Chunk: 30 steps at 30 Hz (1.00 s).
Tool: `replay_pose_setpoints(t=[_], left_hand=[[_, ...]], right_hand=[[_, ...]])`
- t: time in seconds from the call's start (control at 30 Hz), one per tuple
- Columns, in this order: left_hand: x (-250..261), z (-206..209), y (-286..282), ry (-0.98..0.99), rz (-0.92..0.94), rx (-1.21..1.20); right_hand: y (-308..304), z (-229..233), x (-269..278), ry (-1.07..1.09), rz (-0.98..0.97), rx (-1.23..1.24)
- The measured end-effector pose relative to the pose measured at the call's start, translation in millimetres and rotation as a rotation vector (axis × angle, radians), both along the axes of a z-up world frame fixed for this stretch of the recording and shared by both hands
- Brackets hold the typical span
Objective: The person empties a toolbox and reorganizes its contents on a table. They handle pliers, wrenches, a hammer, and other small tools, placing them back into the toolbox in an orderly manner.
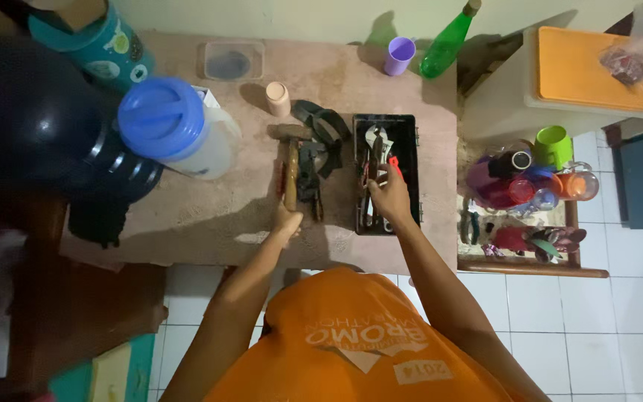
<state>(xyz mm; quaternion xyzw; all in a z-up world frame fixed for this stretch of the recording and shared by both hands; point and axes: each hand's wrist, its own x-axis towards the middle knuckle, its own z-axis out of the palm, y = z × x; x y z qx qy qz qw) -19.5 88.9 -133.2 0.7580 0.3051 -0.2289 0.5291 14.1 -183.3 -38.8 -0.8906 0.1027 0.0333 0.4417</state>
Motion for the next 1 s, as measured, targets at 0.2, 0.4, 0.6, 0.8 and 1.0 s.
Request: replay_pose_setpoints(t=[0.2, 0.4, 0.6, 0.8, 1.0], left_hand=[[-5.3, 2.8, 19.6, -0.156, -0.017, 0.312], [-51.9, -18.8, 29.6, -0.232, 0.013, 0.275], [-50.2, 17.7, 30.9, -0.490, 0.012, 0.141], [-40.9, 46.2, -3.0, -0.657, -0.019, -0.178], [-34.9, 45.0, -16.0, -0.546, -0.264, -0.660]], right_hand=[[25.6, -13.8, 0.1, -0.121, 0.083, 0.047], [41.8, -17.5, -5.4, -0.068, 0.124, 0.096], [68.8, -16.9, 10.1, 0.026, 0.345, 0.337], [93.6, 40.6, 49.1, 0.058, 0.409, 0.942], [80.7, 55.5, 71.4, 0.034, 0.420, 1.315]])
